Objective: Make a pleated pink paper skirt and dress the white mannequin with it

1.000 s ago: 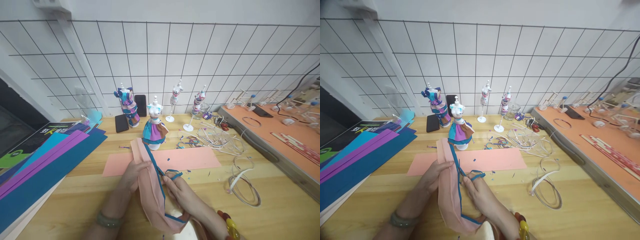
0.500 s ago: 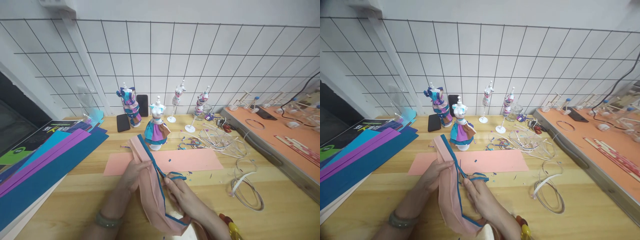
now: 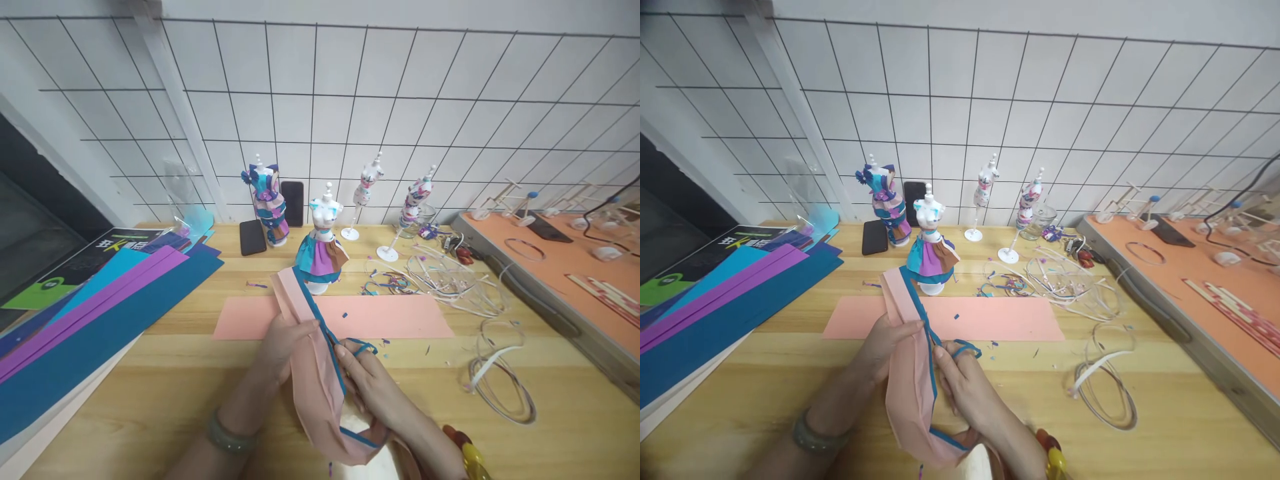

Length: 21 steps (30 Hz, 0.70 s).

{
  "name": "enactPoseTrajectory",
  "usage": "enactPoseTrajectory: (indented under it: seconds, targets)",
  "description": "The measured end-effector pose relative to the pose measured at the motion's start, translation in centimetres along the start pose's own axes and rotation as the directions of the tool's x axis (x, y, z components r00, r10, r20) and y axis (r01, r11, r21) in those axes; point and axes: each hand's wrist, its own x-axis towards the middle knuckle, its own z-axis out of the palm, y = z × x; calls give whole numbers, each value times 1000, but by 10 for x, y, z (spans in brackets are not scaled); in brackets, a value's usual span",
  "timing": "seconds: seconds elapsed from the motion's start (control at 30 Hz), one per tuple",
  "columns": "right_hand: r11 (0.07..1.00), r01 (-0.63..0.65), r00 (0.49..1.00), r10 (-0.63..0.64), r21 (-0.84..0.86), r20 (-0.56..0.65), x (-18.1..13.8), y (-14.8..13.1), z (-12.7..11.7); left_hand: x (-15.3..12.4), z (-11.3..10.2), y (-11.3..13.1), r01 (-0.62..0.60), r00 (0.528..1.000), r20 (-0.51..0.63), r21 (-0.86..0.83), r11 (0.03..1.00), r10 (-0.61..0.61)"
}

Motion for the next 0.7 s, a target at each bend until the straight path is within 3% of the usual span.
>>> enactPoseTrajectory:
  seconds: [0.23,0.53,0.7]
  targets:
    - [1000,1,1000,-1,6,-16,1,-5,0,1,2,-10,-43,999,14,-25,999,44]
    - [999,-3,1000,4,41,-15,-1,-6,1,0,2,-6,-30,999,-34,0,1000,30]
    - [998,14,999,-12,59,-34,0,-4,2,0,4,-9,-38,999,25,7,999,37]
